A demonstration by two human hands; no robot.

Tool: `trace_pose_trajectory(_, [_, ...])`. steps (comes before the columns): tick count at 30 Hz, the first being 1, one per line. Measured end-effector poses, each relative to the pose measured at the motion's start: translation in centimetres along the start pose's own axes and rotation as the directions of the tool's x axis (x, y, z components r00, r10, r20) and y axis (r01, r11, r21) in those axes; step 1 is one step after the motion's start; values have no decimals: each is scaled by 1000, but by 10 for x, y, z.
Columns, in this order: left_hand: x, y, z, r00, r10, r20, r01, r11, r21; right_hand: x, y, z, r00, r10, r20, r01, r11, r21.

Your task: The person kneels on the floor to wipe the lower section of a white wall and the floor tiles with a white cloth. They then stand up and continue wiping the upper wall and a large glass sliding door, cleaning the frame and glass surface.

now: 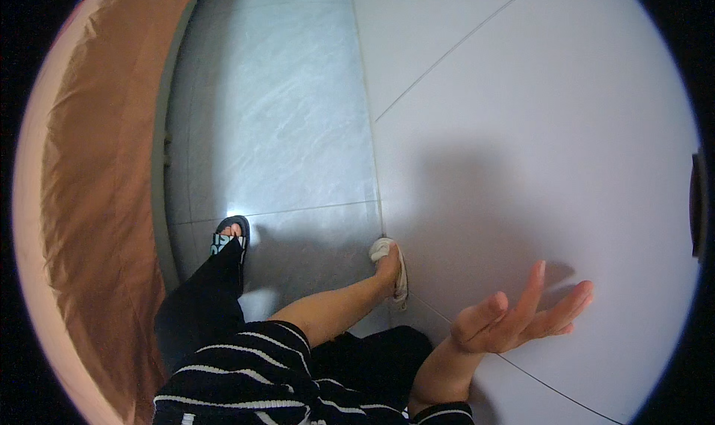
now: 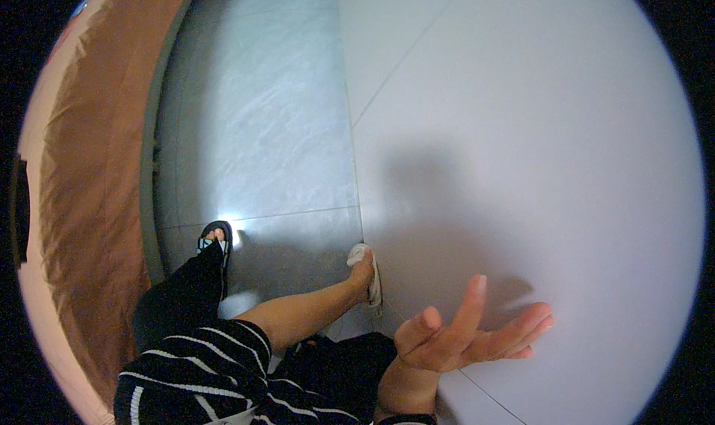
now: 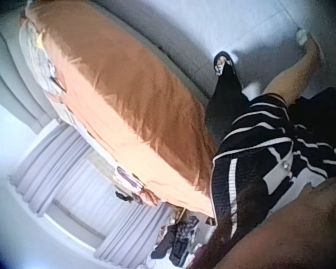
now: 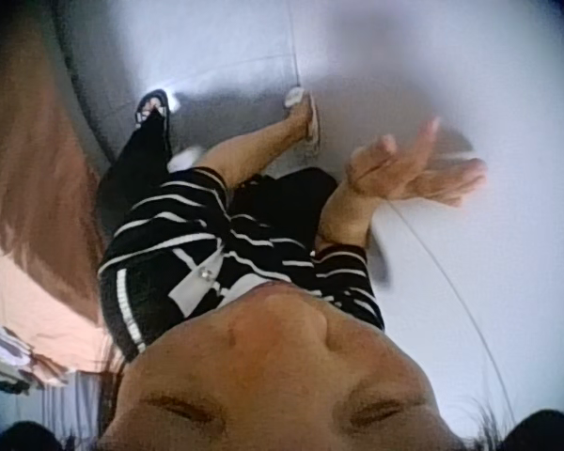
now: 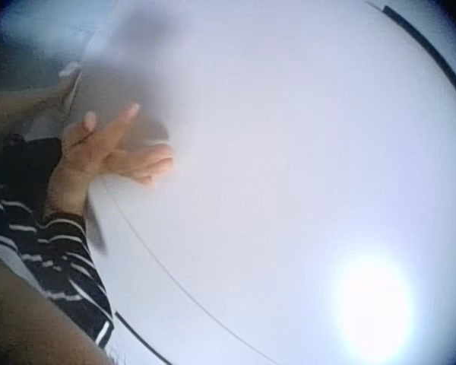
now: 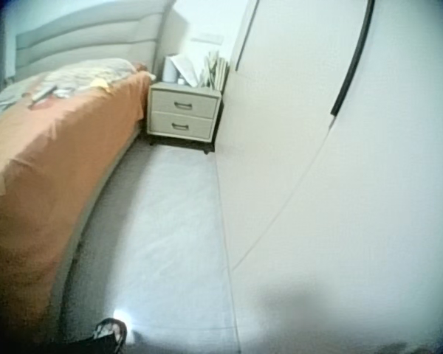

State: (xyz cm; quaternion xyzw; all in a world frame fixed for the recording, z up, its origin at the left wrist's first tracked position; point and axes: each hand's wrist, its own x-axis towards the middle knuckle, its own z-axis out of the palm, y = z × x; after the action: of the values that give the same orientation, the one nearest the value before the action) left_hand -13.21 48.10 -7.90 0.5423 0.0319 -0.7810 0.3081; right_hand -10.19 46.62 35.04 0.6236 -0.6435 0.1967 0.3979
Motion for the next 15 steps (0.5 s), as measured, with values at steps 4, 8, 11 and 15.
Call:
trace_pose_trajectory(4, [-101, 99, 77, 999, -32, -6, 33, 998, 46, -11, 29, -3, 998, 16, 56, -12, 997, -73])
trace_pose_trajectory(8, [-120, 238, 119, 746, 632, 212, -658, 749, 84, -6, 18, -3, 998, 27, 63, -26, 1000, -18])
trace_pose_trajectory(11, [-131, 249, 142, 515, 806, 292, -848, 429, 311, -2, 14, 3, 997, 55, 55, -54, 998, -15])
trace_pose_trajectory(15, [-188, 158, 135, 345, 792, 504, -802, 527, -279, 6, 9, 11, 994, 99, 52, -97, 995, -38])
